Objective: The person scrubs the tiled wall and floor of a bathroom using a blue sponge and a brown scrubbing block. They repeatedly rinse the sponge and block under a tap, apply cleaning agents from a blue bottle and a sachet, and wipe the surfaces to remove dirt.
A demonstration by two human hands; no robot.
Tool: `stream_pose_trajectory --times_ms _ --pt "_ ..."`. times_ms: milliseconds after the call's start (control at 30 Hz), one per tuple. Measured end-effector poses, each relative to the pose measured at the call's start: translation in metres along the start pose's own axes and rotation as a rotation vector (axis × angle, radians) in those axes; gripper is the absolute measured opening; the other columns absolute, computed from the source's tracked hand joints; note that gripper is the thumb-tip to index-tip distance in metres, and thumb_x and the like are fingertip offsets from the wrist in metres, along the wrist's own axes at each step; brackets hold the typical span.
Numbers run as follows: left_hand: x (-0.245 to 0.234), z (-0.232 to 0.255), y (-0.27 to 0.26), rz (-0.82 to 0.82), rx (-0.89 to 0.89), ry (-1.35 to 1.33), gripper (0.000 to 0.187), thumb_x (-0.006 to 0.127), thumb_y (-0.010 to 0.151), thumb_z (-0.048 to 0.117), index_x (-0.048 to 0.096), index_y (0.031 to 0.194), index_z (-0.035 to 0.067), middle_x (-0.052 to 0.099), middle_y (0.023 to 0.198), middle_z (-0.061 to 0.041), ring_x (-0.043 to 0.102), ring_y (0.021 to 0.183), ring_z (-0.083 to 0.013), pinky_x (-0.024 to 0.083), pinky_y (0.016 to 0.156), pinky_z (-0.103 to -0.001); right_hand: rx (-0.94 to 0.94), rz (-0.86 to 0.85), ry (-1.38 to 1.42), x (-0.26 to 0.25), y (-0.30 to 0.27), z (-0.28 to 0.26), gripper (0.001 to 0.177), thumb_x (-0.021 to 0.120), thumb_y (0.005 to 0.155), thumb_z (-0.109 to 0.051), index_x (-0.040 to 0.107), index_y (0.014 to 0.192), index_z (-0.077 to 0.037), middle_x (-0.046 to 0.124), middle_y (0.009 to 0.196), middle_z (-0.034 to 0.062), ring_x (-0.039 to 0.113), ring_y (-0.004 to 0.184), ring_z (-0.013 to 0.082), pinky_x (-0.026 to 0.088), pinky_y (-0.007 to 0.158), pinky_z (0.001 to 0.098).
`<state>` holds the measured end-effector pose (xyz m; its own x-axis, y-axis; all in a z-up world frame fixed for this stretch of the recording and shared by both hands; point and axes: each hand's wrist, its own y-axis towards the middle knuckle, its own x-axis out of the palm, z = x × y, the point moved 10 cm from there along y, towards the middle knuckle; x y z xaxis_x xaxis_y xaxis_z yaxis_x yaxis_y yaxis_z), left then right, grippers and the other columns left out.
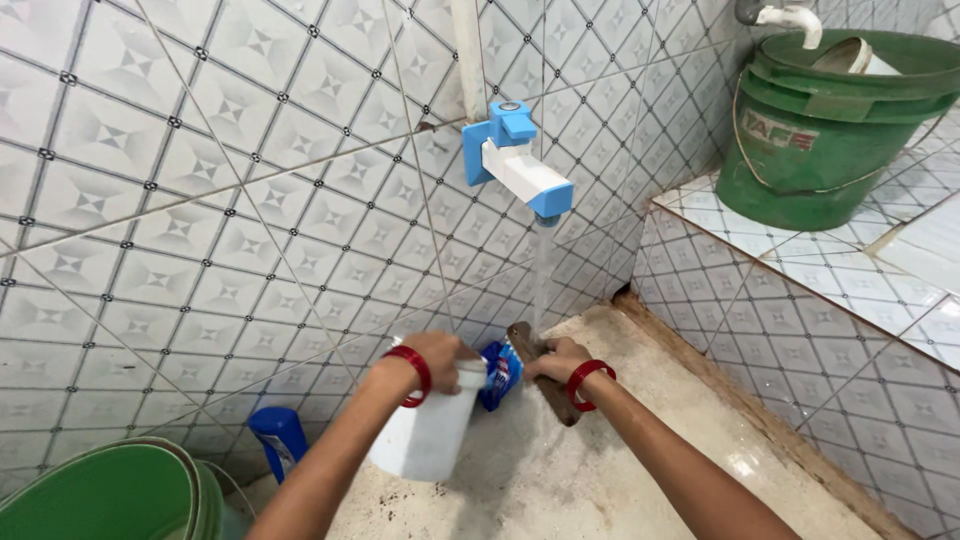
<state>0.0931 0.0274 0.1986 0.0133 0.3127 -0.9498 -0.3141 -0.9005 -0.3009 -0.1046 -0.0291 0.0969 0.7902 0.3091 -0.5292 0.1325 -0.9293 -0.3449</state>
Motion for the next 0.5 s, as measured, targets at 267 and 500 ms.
stream_pose_trajectory --times_ms 267,500 --pt "0.031 0.100 0.066 -0.183 0.161 0.103 0.035 0.073 0.072 0.018 0.078 0.106 0.011 0.078 0.103 -0.017 0.077 0.095 -0.0289 0.061 0.083 -0.043 0.047 0.075 0.424 0.014 0.069 0.048 0.056 0.080 0.073 -0.037 0.074 0.111 0.003 0.077 0.098 0.0154 0.073 0.083 0.0240 0.056 0.072 0.0356" --pt "0.003 0.158 0.054 -0.121 0.387 0.311 0.029 0.076 0.070 0.022 0.081 0.096 0.009 0.078 0.101 -0.018 0.075 0.097 -0.0297 0.058 0.086 -0.040 0.195 -0.073 0.440 0.015 0.086 0.129 0.049 0.075 0.082 -0.038 0.071 0.107 0.005 0.072 0.092 0.0157 0.067 0.077 0.0251 0.050 0.067 0.0383"
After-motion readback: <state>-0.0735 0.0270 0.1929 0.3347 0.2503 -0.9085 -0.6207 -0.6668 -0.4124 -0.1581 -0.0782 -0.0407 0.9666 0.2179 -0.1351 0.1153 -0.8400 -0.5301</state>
